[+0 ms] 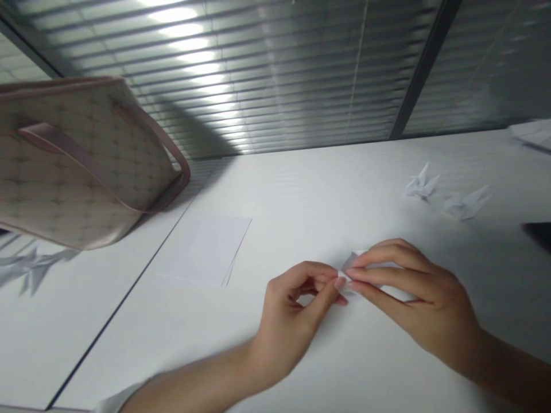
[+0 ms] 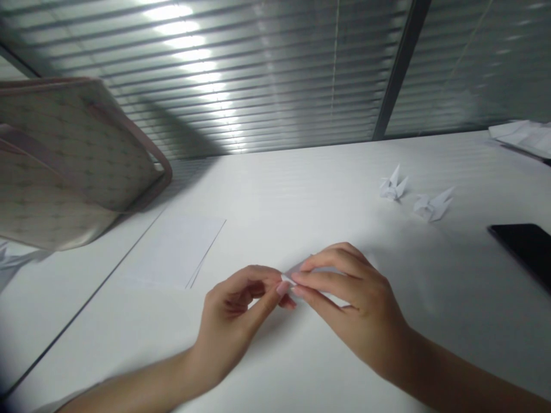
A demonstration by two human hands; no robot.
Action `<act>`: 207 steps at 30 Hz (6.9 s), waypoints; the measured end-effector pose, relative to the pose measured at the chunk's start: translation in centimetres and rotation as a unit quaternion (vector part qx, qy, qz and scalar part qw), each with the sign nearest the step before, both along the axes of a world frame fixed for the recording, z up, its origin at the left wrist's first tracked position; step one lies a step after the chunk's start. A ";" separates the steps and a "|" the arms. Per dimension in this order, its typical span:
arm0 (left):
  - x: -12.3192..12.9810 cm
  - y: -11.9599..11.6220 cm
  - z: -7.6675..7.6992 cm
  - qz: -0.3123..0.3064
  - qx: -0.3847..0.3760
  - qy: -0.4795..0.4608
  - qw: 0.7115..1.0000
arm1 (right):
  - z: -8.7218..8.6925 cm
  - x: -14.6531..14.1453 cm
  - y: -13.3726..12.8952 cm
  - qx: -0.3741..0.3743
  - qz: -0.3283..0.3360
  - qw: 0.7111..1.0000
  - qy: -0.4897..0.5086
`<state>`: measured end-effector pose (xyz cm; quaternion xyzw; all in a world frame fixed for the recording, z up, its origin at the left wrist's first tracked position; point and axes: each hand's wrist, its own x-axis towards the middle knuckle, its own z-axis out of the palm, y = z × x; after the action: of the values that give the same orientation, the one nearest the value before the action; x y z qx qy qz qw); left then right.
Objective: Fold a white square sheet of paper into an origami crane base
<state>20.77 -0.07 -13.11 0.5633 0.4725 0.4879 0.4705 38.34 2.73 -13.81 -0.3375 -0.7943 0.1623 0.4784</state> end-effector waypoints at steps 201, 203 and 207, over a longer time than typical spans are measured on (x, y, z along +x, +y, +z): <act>-1.2 1.3 -1.9 0.044 0.166 0.127 0.977 | -2.2 0.5 2.0 -0.413 0.053 0.880 0.231; -1.1 1.6 -1.7 0.028 0.070 0.066 0.995 | -2.5 0.9 2.6 -0.427 0.088 0.869 0.233; -1.0 2.0 -1.3 -0.032 -0.047 -0.074 0.996 | -2.7 1.2 2.8 -0.444 0.120 0.855 0.240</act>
<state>19.80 1.91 -14.44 0.5179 0.4402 0.4902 0.5456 39.51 5.53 -16.54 -0.3665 -0.5331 0.6298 0.4299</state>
